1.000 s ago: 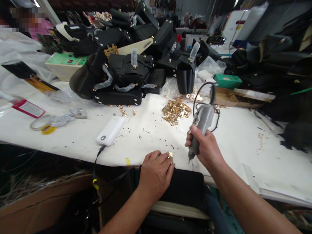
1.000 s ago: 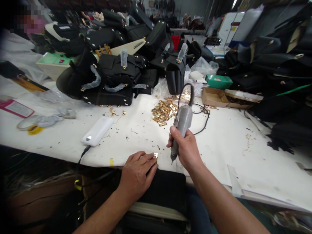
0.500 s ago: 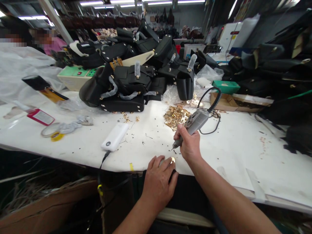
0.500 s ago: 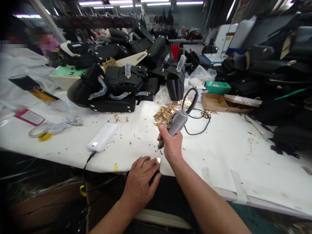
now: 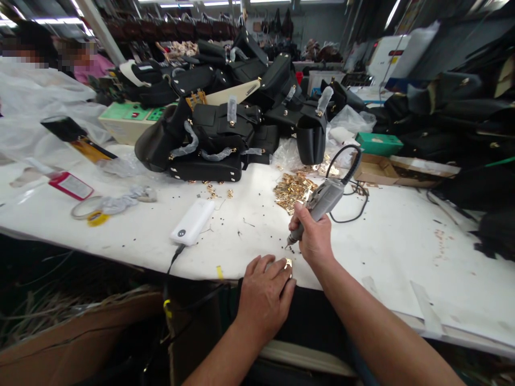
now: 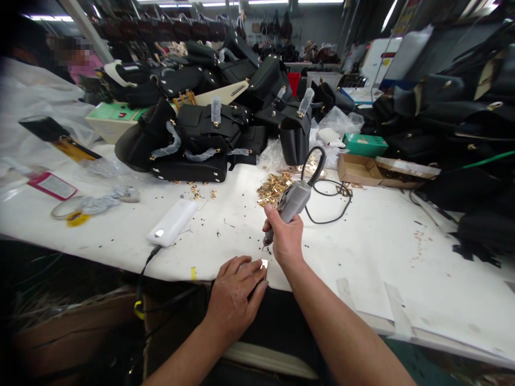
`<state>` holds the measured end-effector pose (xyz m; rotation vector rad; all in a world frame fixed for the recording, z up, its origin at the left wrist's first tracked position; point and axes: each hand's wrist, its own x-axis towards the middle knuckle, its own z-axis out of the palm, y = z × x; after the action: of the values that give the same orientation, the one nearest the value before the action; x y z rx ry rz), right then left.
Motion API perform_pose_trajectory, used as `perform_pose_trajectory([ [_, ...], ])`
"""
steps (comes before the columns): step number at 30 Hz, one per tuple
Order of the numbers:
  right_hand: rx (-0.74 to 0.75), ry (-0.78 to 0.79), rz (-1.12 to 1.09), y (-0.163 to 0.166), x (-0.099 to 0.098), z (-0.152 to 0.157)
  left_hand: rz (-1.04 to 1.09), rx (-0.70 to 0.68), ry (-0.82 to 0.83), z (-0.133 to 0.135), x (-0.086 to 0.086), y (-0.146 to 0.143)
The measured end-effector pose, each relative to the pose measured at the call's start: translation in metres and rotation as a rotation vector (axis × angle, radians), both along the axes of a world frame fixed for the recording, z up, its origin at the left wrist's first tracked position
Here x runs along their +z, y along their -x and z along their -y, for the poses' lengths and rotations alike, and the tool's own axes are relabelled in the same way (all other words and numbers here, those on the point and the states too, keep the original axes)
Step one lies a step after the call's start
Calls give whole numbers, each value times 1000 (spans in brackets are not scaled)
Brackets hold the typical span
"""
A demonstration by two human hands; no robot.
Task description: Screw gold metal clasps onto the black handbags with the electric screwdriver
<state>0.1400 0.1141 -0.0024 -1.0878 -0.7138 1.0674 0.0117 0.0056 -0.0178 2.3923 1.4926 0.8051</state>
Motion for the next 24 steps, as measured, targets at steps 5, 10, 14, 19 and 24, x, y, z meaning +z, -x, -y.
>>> perform_pose_trajectory([
  [5,41,-21,-87,-4,21,13,26,25,5,2,-3,0],
  [10,105,-44,-189,-9,38,34,53,40,-25,5,-5,1],
  [14,154,-39,-238,-9,43,49,68,40,-9,6,-5,2],
  [19,131,-9,-215,-7,42,59,45,28,36,8,-5,2],
  [24,118,22,-190,-5,39,59,17,24,33,6,-5,2],
])
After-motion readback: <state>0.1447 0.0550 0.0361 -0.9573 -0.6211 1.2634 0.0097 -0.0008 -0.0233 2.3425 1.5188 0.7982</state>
